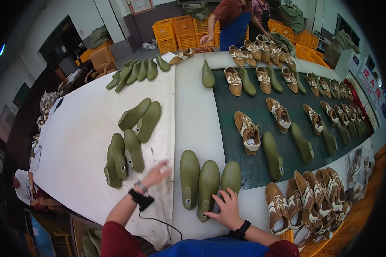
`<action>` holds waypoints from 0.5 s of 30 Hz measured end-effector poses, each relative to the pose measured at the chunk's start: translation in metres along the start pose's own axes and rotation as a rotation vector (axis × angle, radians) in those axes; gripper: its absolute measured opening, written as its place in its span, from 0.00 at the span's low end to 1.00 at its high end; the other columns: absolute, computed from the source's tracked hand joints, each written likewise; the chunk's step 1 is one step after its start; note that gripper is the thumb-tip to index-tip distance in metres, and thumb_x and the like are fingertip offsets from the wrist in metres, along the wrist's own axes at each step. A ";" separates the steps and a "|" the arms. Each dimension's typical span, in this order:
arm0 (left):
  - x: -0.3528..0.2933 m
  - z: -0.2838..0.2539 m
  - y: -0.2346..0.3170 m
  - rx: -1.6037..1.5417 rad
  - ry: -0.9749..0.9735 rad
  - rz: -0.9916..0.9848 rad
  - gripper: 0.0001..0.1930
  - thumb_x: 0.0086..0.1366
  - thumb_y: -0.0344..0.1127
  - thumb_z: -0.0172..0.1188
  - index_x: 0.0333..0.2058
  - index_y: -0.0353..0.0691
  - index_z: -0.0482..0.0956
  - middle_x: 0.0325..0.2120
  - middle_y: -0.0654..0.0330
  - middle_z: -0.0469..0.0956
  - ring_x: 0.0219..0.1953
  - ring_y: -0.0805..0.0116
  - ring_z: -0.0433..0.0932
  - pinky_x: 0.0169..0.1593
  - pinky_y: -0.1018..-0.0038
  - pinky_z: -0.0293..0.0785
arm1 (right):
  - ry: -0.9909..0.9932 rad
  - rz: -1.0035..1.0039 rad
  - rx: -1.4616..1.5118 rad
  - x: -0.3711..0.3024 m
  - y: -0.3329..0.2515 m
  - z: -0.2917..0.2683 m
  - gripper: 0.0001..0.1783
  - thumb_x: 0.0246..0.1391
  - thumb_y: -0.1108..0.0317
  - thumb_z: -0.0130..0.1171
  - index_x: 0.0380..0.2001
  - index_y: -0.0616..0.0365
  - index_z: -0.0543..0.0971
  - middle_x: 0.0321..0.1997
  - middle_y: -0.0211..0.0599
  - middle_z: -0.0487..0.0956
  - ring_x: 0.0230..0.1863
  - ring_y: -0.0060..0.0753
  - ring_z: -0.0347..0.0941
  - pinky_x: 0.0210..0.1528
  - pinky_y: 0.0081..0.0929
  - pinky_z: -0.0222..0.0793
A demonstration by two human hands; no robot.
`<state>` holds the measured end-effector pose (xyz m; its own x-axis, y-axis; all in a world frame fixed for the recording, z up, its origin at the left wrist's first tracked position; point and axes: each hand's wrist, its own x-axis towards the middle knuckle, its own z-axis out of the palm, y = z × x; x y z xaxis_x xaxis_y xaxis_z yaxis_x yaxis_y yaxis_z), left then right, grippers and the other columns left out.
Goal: The worker is assembling shoe uppers onto shoe lasts and organizing the components on a worktable in a factory.
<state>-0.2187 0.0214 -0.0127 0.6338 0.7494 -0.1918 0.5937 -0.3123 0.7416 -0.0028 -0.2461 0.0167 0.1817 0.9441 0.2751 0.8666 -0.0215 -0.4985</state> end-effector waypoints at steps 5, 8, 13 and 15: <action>0.135 -0.107 -0.072 0.535 0.677 0.082 0.30 0.47 0.32 0.63 0.50 0.33 0.64 0.44 0.43 0.71 0.47 0.46 0.69 0.52 0.60 0.66 | -0.020 -0.002 -0.001 0.000 0.004 0.005 0.33 0.28 0.46 0.71 0.38 0.53 0.77 0.44 0.39 0.71 0.53 0.55 0.60 0.54 0.48 0.58; 0.162 -0.121 -0.083 0.537 0.585 -0.228 0.30 0.49 0.38 0.63 0.49 0.32 0.64 0.39 0.43 0.74 0.44 0.46 0.72 0.50 0.60 0.68 | -0.023 -0.002 -0.002 -0.002 0.002 0.006 0.31 0.27 0.46 0.71 0.36 0.52 0.78 0.42 0.38 0.71 0.52 0.54 0.61 0.53 0.48 0.60; 0.148 -0.093 -0.085 0.543 0.549 -0.303 0.25 0.49 0.50 0.62 0.32 0.30 0.73 0.31 0.40 0.77 0.36 0.44 0.77 0.42 0.58 0.73 | -0.031 -0.016 0.014 0.004 0.007 0.012 0.31 0.25 0.46 0.71 0.33 0.52 0.79 0.41 0.36 0.71 0.52 0.54 0.61 0.53 0.49 0.60; 0.105 -0.059 -0.042 0.497 0.461 -0.273 0.24 0.50 0.50 0.60 0.29 0.29 0.74 0.27 0.39 0.77 0.33 0.43 0.77 0.38 0.57 0.74 | -0.045 -0.001 0.035 0.005 0.011 0.012 0.30 0.25 0.46 0.71 0.33 0.52 0.78 0.41 0.36 0.71 0.53 0.55 0.60 0.53 0.53 0.59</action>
<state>-0.2068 0.1475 -0.0258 0.2230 0.9739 0.0431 0.9251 -0.2254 0.3057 0.0019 -0.2379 0.0034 0.1592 0.9581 0.2382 0.8497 -0.0101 -0.5272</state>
